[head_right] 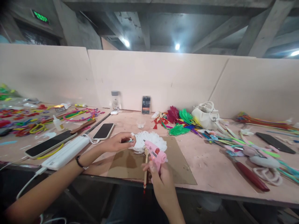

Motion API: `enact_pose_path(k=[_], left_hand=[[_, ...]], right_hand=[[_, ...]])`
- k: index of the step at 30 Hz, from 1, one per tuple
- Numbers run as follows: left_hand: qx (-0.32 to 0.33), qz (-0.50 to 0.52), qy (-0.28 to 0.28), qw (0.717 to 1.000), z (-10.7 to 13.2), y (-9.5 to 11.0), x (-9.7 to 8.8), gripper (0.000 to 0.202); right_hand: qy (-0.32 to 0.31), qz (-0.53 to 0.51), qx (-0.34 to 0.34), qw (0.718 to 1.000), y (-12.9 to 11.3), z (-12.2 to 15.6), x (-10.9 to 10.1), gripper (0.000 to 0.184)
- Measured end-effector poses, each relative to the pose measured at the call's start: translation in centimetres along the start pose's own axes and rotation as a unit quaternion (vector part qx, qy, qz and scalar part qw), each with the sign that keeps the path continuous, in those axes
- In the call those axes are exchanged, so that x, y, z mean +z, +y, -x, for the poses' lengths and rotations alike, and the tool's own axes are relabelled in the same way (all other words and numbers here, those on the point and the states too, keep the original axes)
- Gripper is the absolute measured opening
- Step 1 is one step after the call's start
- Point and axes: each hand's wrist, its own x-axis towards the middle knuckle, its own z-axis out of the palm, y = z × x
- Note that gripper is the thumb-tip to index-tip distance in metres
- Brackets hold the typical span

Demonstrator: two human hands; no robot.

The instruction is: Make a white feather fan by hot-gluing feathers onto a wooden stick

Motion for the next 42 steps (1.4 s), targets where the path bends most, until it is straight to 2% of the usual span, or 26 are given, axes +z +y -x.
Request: enact_pose_path(k=[3,5,10,15,19,21,27,35,40,42], left_hand=[[-0.002,0.008,0.022,1.000,0.2,1.7,0.4,0.017],[0.006,0.000,0.057,0.998,0.5,3.2,1.0,0.011],[-0.024,0.036,0.180,0.983,1.6,6.1,4.5,0.009],[-0.039,0.084,0.275,0.957,1.9,6.9,9.1,0.009],[0.004,0.029,0.326,0.945,2.2,6.7,11.3,0.007],[0.027,-0.022,0.336,0.941,2.5,6.5,11.8,0.004],[0.093,-0.133,0.355,0.921,3.0,6.2,12.4,0.018],[0.095,-0.196,0.360,0.907,3.0,6.0,13.5,0.032],[0.102,-0.209,0.355,0.906,3.0,5.7,13.6,0.034],[0.105,-0.205,0.352,0.907,2.9,5.7,13.4,0.033]], right_hand=[[0.002,-0.076,0.031,0.997,0.5,-0.2,0.0,0.052],[0.036,-0.109,0.042,0.992,0.4,-0.3,0.1,0.053],[0.091,-0.111,0.038,0.989,-0.2,-0.5,0.3,0.054],[0.113,-0.130,0.039,0.984,-0.5,-0.2,0.2,0.052],[0.124,-0.111,0.026,0.986,-0.8,0.2,-0.1,0.051],[0.124,-0.088,0.025,0.988,-0.8,0.3,-0.2,0.050],[0.129,-0.023,-0.004,0.991,-0.2,0.4,-0.3,0.045],[0.137,-0.029,0.007,0.990,-1.1,0.6,0.3,0.039],[0.135,0.021,-0.028,0.990,-0.1,0.2,0.0,0.034],[0.130,0.031,-0.022,0.991,0.4,0.2,-0.2,0.036]])
